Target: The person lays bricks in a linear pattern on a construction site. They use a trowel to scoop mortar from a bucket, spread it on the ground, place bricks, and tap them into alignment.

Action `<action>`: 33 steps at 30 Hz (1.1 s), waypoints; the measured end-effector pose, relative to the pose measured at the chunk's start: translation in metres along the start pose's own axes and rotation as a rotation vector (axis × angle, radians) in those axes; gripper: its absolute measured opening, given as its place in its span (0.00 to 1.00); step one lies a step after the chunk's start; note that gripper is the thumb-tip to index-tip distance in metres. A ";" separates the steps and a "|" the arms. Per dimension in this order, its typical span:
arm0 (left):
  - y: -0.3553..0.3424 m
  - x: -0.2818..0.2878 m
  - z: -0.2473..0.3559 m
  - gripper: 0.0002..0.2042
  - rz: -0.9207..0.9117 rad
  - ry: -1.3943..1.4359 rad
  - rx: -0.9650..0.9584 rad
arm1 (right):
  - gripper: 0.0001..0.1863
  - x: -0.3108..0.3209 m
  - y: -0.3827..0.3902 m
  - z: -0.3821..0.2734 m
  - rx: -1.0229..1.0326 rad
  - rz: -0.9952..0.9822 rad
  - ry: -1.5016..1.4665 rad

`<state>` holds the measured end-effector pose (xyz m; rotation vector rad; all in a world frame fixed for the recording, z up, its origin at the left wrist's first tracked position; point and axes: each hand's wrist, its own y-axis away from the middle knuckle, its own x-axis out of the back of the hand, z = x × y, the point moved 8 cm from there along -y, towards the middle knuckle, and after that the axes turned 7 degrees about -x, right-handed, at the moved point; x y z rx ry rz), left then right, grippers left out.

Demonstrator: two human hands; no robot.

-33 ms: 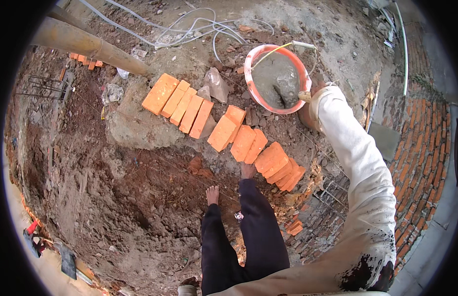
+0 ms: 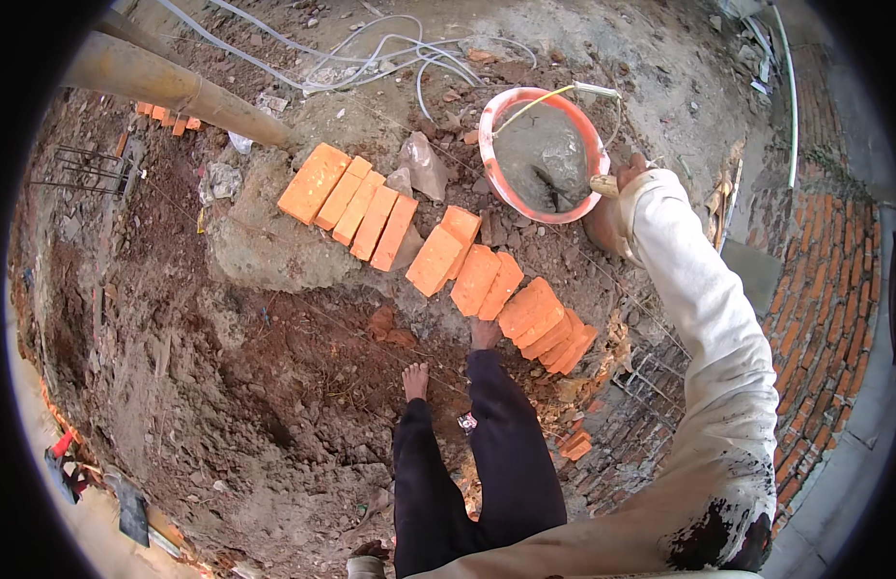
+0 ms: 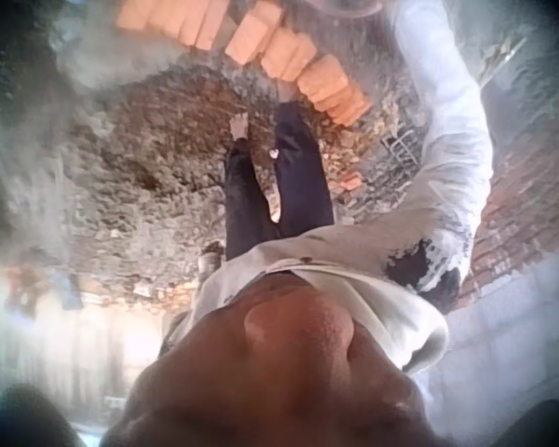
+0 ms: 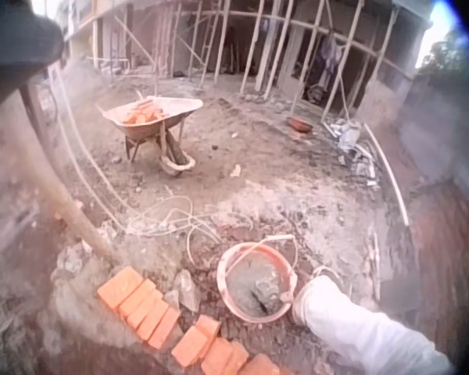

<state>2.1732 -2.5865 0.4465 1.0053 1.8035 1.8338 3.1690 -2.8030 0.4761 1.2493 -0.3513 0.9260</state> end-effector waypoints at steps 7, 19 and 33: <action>0.008 -0.046 0.014 0.16 -0.053 -0.152 -0.116 | 0.28 0.037 0.068 0.055 0.030 0.099 -0.037; -0.010 -0.070 0.012 0.15 -0.129 -0.057 -0.344 | 0.16 -0.176 -0.010 0.061 0.001 -0.648 -1.741; -0.025 -0.088 0.026 0.13 -0.006 0.150 -0.237 | 0.13 -0.165 0.088 0.022 0.280 -0.528 -2.217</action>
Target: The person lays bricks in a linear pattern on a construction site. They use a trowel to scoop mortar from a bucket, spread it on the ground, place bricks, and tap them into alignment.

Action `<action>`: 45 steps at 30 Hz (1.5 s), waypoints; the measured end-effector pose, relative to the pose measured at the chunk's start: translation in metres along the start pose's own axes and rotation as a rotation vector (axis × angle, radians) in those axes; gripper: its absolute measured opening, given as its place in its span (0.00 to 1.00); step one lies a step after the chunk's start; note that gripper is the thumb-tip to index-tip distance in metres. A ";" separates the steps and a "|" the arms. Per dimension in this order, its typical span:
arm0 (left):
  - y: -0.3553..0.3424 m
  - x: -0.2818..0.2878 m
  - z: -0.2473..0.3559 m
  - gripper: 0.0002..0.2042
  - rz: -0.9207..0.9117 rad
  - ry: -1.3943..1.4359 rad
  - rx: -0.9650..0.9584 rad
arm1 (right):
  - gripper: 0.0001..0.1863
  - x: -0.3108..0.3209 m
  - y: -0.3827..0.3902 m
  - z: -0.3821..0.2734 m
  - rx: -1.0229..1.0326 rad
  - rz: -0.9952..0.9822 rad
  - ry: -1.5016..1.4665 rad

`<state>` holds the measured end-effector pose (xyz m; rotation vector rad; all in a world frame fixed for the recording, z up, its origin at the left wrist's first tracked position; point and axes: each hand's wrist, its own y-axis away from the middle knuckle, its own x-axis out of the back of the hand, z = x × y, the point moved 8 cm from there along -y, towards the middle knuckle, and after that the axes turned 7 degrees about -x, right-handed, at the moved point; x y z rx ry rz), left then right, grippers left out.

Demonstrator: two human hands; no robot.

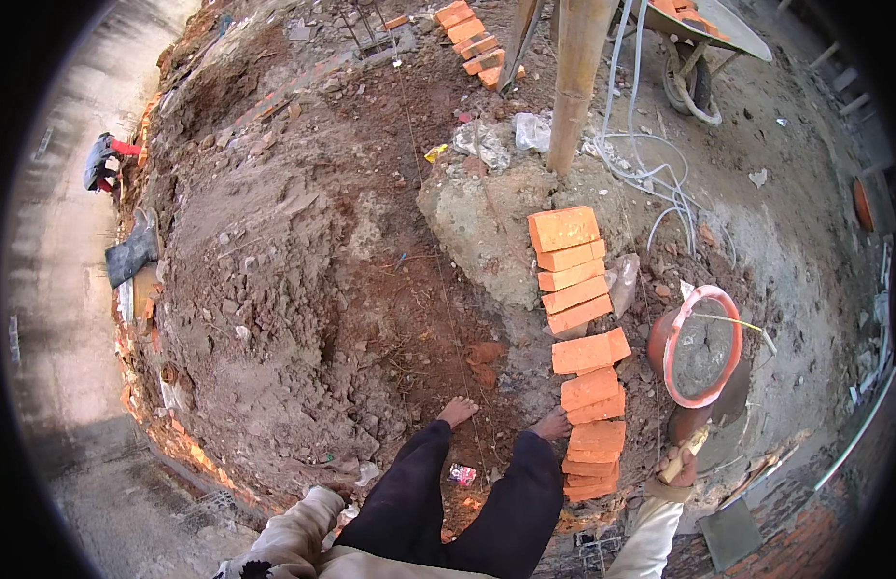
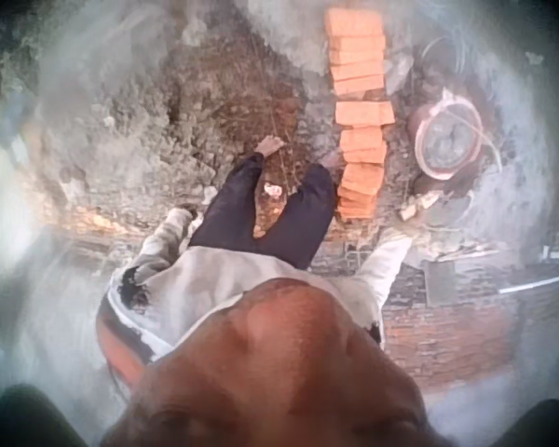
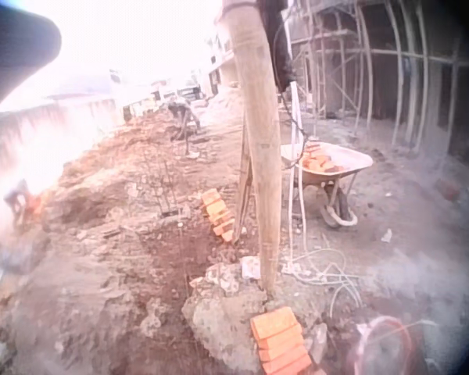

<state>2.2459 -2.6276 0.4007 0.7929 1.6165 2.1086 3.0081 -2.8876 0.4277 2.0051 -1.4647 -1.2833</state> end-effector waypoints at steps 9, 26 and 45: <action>-0.005 0.013 -0.023 0.12 -0.071 0.119 0.092 | 0.15 -0.136 -0.070 -0.132 0.504 0.073 -0.147; -0.041 0.023 -0.007 0.12 -0.004 0.054 0.043 | 0.26 -0.152 -0.155 -0.178 0.382 0.423 -0.178; 0.015 0.042 0.065 0.14 0.163 -0.138 -0.334 | 0.20 -0.130 -0.113 -0.119 0.338 0.582 -0.198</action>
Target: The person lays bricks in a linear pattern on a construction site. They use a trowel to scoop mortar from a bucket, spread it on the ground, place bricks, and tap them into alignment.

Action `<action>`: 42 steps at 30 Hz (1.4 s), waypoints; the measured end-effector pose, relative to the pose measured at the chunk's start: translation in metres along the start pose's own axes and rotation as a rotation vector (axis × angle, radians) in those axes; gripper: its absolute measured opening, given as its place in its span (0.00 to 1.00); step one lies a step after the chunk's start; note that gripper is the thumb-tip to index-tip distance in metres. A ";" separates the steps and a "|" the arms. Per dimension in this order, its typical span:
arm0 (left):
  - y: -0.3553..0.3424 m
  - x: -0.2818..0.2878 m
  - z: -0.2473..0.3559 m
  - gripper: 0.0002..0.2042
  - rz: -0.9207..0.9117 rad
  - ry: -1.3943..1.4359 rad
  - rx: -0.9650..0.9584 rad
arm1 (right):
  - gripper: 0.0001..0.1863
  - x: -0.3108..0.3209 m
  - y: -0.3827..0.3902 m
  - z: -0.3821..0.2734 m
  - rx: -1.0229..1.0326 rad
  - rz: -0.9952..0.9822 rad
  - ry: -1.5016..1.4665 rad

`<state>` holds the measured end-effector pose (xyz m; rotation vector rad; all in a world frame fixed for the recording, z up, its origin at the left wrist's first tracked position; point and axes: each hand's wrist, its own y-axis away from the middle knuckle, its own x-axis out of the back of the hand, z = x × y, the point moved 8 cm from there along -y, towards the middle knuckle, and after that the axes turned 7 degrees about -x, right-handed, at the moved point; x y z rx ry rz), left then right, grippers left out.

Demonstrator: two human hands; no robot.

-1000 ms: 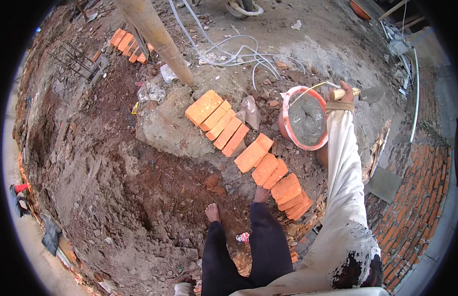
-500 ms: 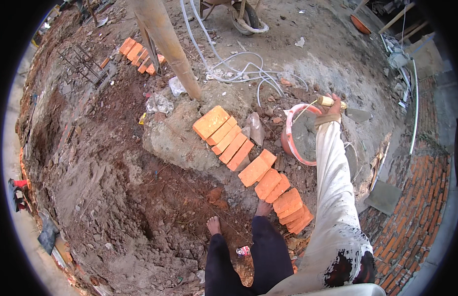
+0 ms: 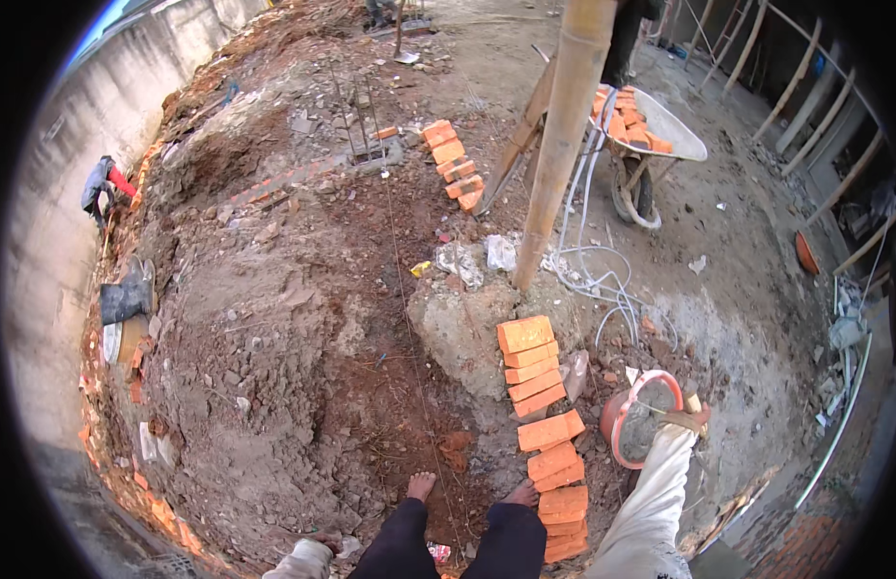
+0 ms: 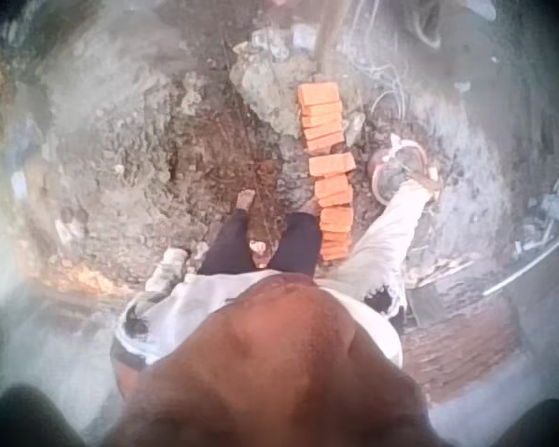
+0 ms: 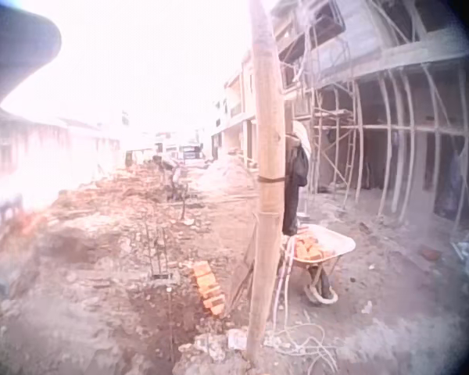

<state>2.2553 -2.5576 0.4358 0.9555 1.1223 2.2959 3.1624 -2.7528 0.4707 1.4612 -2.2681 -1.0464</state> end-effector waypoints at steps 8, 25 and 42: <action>0.085 0.057 -0.056 0.15 0.148 0.049 0.031 | 0.25 0.054 0.012 -0.120 -0.132 -0.197 0.272; 0.092 -0.008 0.288 0.18 -0.318 0.195 -0.748 | 0.12 0.004 0.477 0.080 -0.049 -0.771 0.725; 0.094 0.086 0.366 0.15 -0.115 1.219 -0.284 | 0.13 -0.052 0.726 0.268 -0.788 -1.620 1.083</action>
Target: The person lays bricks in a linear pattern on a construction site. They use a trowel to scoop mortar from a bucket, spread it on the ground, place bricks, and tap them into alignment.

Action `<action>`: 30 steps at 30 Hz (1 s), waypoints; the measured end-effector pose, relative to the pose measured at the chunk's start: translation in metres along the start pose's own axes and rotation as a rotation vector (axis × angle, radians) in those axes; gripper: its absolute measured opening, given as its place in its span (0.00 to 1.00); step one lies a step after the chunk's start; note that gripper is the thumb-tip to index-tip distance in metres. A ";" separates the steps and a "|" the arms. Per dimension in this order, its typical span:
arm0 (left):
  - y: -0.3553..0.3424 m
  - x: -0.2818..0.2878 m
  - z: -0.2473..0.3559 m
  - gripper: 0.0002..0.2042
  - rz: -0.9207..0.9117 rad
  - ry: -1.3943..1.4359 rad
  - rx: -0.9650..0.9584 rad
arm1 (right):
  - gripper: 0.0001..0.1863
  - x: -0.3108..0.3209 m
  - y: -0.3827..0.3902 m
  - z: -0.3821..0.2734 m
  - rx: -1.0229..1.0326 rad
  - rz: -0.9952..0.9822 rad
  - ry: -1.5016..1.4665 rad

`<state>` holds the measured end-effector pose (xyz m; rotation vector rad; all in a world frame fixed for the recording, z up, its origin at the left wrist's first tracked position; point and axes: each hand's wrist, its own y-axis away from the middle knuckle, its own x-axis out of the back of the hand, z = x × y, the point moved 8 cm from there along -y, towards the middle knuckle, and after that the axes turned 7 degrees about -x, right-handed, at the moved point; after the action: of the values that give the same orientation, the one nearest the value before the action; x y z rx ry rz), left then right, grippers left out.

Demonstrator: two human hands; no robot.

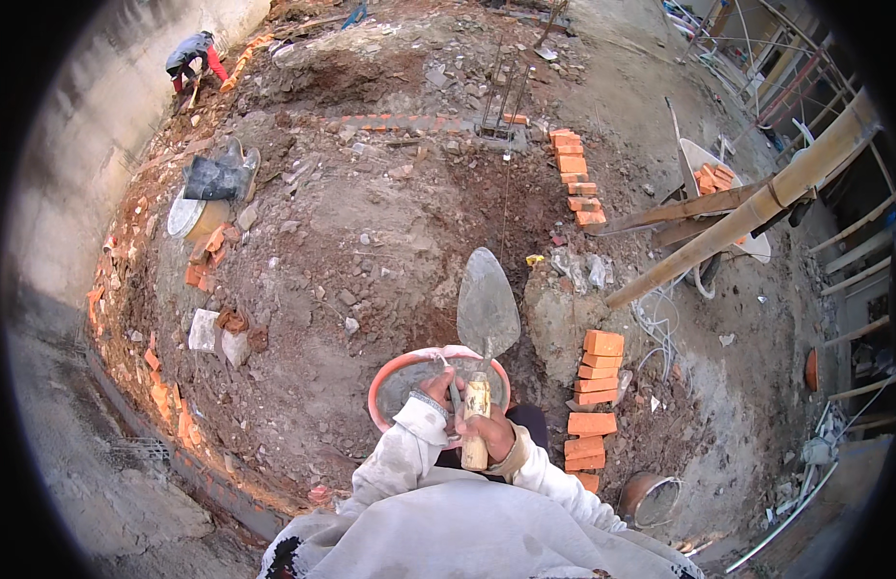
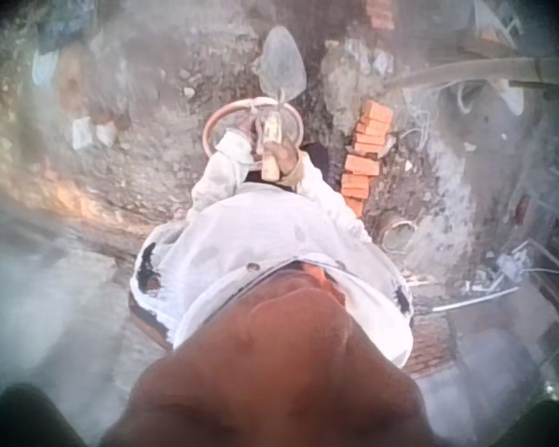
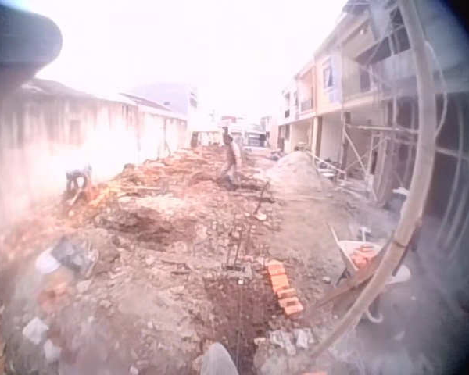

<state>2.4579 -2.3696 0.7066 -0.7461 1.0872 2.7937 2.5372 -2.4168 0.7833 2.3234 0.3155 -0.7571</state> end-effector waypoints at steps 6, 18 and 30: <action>-0.034 -0.011 0.076 0.14 0.057 0.243 -0.151 | 0.11 0.051 -0.002 -0.105 0.000 -0.222 -0.215; -0.245 -0.061 0.151 0.18 0.291 0.090 0.134 | 0.15 0.385 0.001 -0.090 -0.481 0.985 0.360; -0.453 -0.179 0.308 0.20 0.273 -0.061 0.059 | 0.29 0.508 -0.119 -0.177 -0.756 0.857 0.692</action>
<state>2.5854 -1.8078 0.7015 -0.5396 1.3473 2.9639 2.9736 -2.1994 0.5262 1.6426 -0.1141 0.5276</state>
